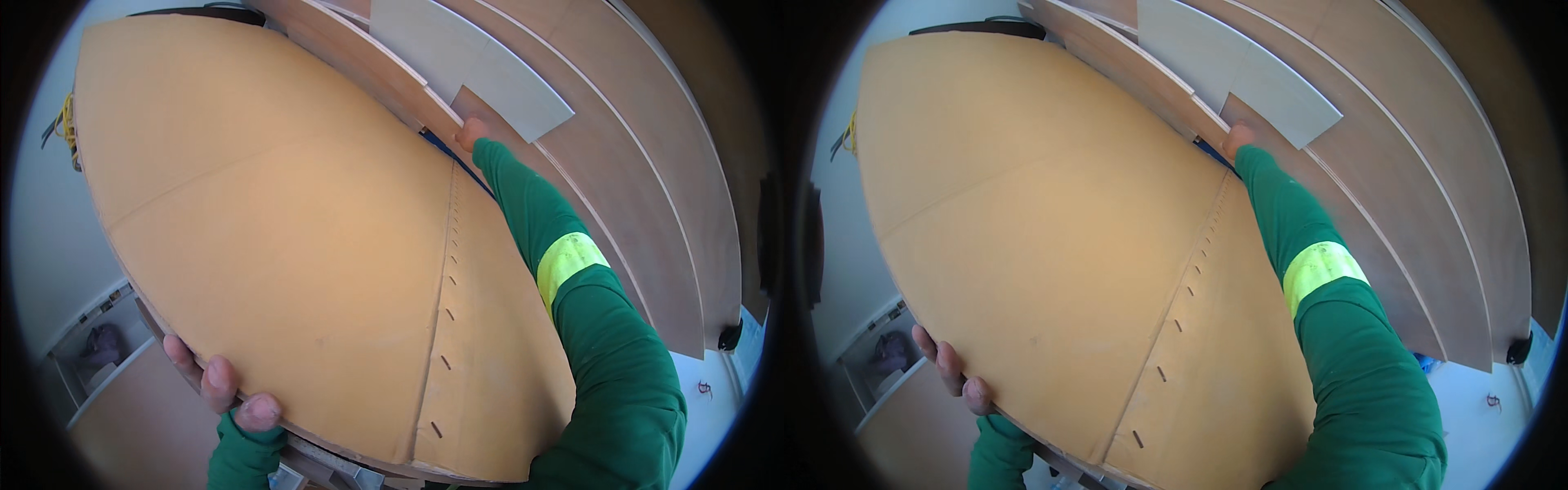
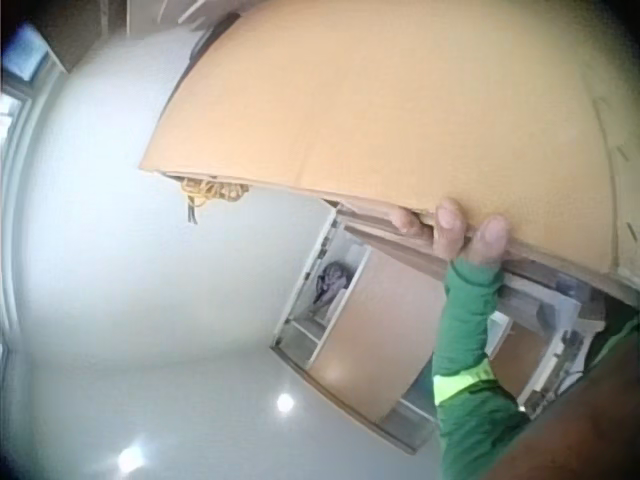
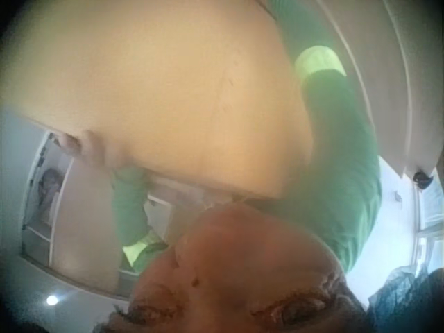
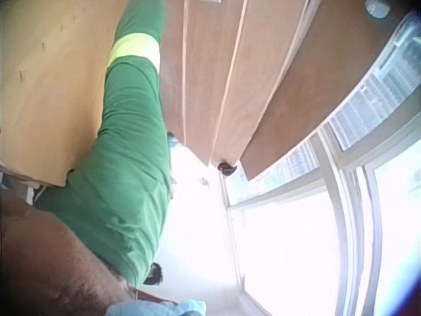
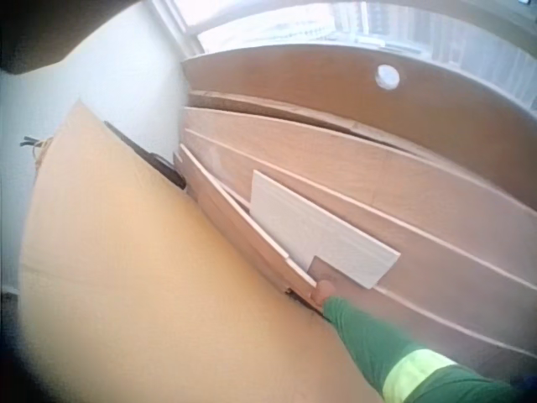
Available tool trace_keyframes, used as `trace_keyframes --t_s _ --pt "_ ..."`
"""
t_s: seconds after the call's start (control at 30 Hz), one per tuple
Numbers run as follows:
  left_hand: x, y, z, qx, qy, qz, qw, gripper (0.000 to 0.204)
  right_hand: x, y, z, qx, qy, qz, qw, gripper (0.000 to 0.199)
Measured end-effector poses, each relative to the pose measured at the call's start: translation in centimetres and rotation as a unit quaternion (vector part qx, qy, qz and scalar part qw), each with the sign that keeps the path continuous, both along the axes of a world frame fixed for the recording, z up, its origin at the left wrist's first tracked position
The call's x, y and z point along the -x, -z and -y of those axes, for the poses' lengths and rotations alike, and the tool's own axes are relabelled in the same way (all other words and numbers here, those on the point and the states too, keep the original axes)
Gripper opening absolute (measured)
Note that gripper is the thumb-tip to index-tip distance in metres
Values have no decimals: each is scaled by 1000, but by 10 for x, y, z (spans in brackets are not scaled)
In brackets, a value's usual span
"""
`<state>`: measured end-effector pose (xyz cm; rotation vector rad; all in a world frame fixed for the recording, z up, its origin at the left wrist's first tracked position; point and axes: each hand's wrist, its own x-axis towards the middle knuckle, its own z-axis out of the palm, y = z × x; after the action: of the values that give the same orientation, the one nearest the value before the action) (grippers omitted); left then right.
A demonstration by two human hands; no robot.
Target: The person moves wooden panels, measures a wooden strip with a tape measure, marks it with a pencil, and saws it to size using a hand saw. The person then inspects the cut piece.
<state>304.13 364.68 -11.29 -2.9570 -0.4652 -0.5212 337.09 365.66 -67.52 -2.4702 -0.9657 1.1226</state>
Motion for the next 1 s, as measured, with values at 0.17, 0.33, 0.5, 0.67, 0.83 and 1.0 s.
trace_keyframes --t_s 0.17,0.33,0.5,0.67,0.83,1.0 --pt "-16 10 -3 -35 -21 23 999 52 -6 -8 -5 -7 -5 -43 999 34" --pt "-25 5 -2 -2 -16 -6 1000 58 16 -57 33 -221 65 73 970 25" --pt "-31 1 4 56 9 16 998 59 -1 -211 59 -383 120 17 916 23" --pt "-31 7 2 113 20 30 993 63 -85 -399 68 -481 190 86 851 20" --pt "-44 6 0 120 25 42 992 68 -143 -569 122 -498 165 232 819 17" --pt "-46 7 1 129 28 45 990 71 -126 -647 209 -493 115 272 819 16"
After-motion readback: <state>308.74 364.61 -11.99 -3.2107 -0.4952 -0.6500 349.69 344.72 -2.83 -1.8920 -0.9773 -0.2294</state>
